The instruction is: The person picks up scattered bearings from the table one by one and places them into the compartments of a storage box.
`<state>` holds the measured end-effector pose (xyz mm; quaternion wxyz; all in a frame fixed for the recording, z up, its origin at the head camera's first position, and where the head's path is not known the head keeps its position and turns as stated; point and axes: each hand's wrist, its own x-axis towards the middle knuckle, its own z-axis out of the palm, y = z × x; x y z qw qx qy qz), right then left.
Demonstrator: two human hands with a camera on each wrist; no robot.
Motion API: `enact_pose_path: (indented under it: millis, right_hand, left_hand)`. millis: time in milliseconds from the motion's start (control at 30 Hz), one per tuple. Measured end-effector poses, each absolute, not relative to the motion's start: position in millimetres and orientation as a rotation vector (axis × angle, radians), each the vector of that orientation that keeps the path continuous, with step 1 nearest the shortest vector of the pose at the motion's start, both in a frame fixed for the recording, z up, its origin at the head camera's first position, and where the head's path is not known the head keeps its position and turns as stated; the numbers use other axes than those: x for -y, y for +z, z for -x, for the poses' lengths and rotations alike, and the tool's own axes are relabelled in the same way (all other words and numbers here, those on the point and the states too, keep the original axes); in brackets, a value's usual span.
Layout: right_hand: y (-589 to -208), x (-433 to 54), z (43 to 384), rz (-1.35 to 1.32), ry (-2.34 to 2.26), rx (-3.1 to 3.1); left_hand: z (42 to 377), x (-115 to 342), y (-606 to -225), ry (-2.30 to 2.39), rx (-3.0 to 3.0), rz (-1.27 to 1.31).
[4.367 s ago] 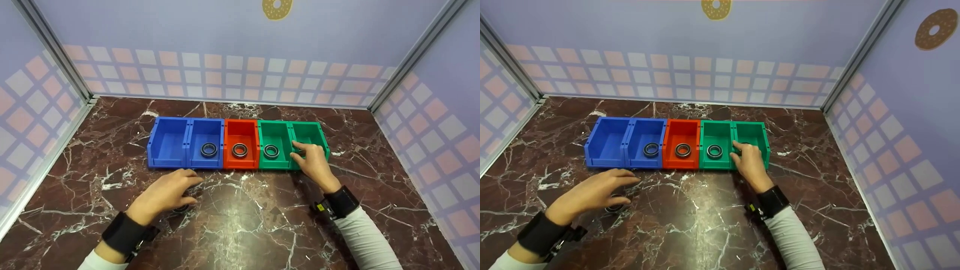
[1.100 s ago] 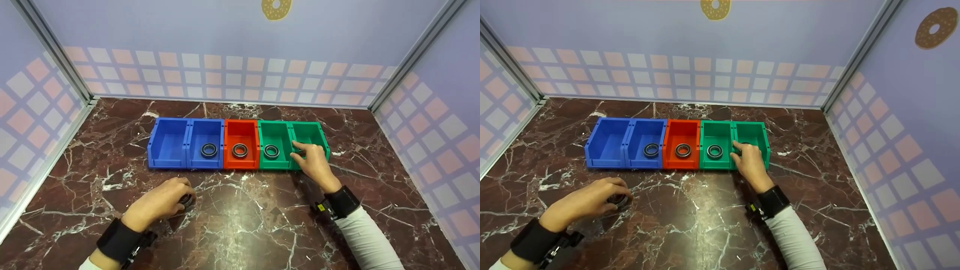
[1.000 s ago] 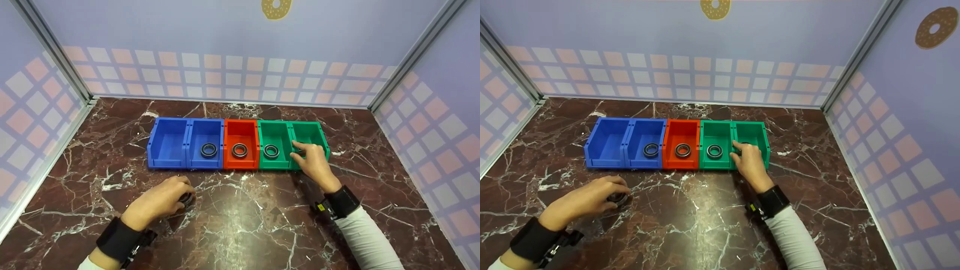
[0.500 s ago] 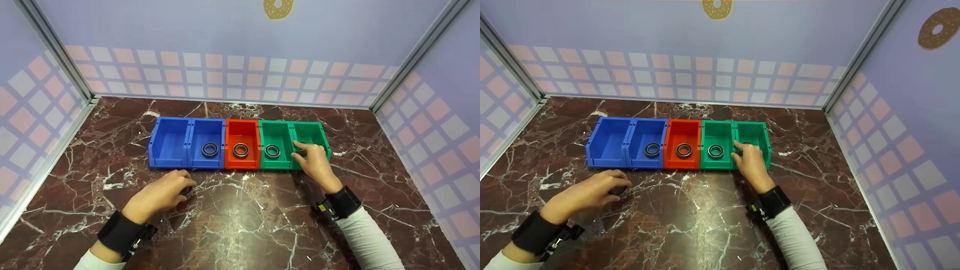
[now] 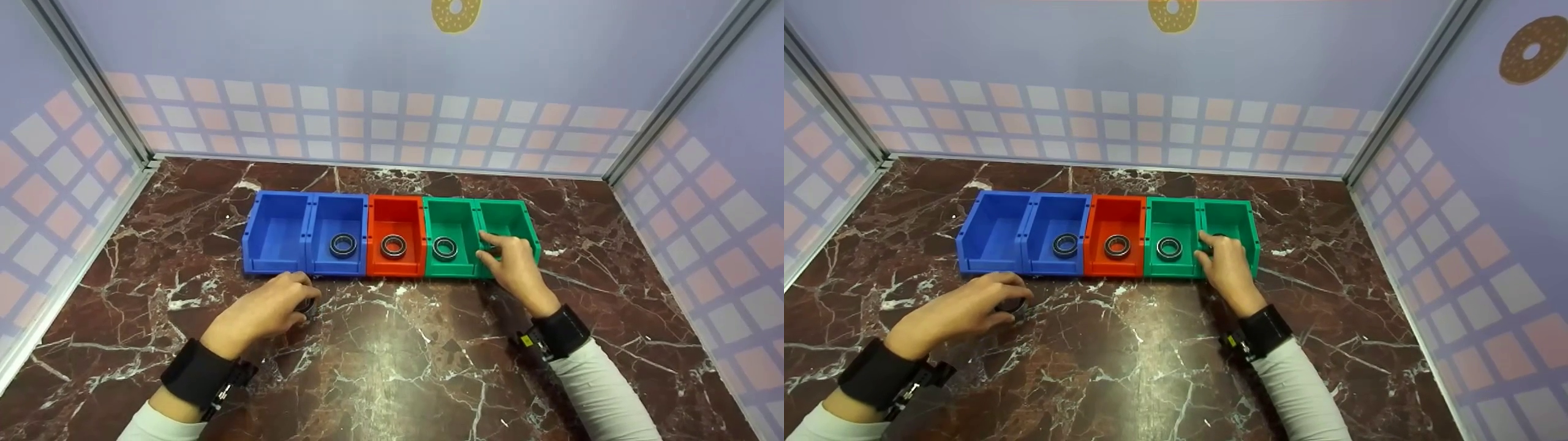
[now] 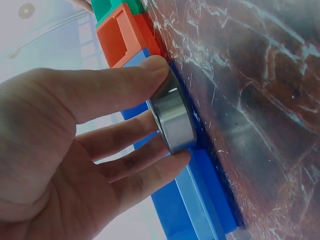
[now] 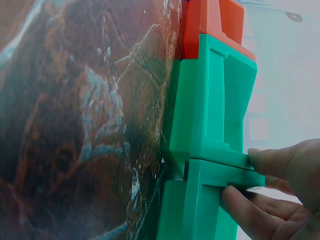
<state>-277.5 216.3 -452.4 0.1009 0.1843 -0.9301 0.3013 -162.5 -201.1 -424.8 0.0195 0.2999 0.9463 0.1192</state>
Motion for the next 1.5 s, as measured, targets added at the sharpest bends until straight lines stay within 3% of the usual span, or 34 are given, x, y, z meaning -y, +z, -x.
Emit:
enact_pose_path:
  millis: [433, 1500]
  right_hand:
    - [-454.0, -216.9, 276.9, -0.544, 0.912, 2.751]
    - [-454.5, -216.6, 277.9, -0.542, 0.931, 2.745]
  left_hand:
    - [166.0, 205.2, -419.0, 0.319, -2.995, -1.005]
    - [177.2, 215.6, -413.1, 0.386, -3.036, -0.891]
